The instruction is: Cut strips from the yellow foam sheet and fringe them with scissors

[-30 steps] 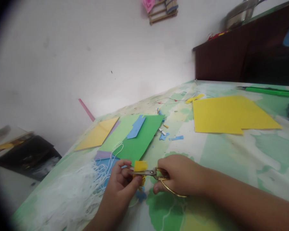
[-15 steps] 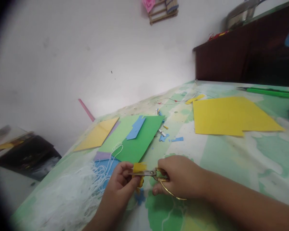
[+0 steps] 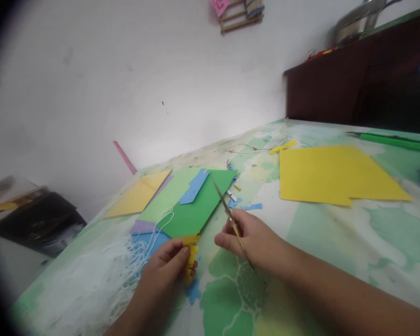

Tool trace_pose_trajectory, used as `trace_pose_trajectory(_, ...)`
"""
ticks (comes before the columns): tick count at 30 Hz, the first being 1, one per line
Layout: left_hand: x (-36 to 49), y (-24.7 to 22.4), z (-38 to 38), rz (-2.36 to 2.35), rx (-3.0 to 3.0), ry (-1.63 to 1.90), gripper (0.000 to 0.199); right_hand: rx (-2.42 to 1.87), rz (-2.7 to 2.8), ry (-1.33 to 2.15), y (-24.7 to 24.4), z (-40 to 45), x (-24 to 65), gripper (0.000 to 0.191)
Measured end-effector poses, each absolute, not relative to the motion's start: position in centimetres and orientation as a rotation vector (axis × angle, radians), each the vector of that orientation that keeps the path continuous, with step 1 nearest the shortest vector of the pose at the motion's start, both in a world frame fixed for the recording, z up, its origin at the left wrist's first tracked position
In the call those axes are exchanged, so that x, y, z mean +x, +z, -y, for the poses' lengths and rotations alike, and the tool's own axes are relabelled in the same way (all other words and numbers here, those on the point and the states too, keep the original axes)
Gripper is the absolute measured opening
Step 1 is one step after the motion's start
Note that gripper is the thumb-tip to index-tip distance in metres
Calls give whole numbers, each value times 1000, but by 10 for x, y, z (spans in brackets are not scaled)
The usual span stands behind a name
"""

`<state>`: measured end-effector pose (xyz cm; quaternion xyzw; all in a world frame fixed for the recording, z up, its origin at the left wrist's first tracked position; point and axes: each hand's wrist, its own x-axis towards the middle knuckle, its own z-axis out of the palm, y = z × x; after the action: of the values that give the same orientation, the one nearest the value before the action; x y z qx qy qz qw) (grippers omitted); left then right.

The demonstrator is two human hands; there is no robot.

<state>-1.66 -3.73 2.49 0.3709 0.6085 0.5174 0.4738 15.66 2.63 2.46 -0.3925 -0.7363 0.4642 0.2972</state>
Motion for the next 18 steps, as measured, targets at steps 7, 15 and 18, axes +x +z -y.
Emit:
trace_pose_trajectory(7,-7,21,45,-1480,1408,1099,14,-931,1758,1496,11,-16,145,20)
trace_pose_trajectory(15,-3,21,45,-1348,1152,1185,18,-948,1639,1450,16,-21,147,14)
trace_pose_trajectory(18,-3,21,40,-1366,1094,1236,11,-981,1596,1421,19,-23,148,15)
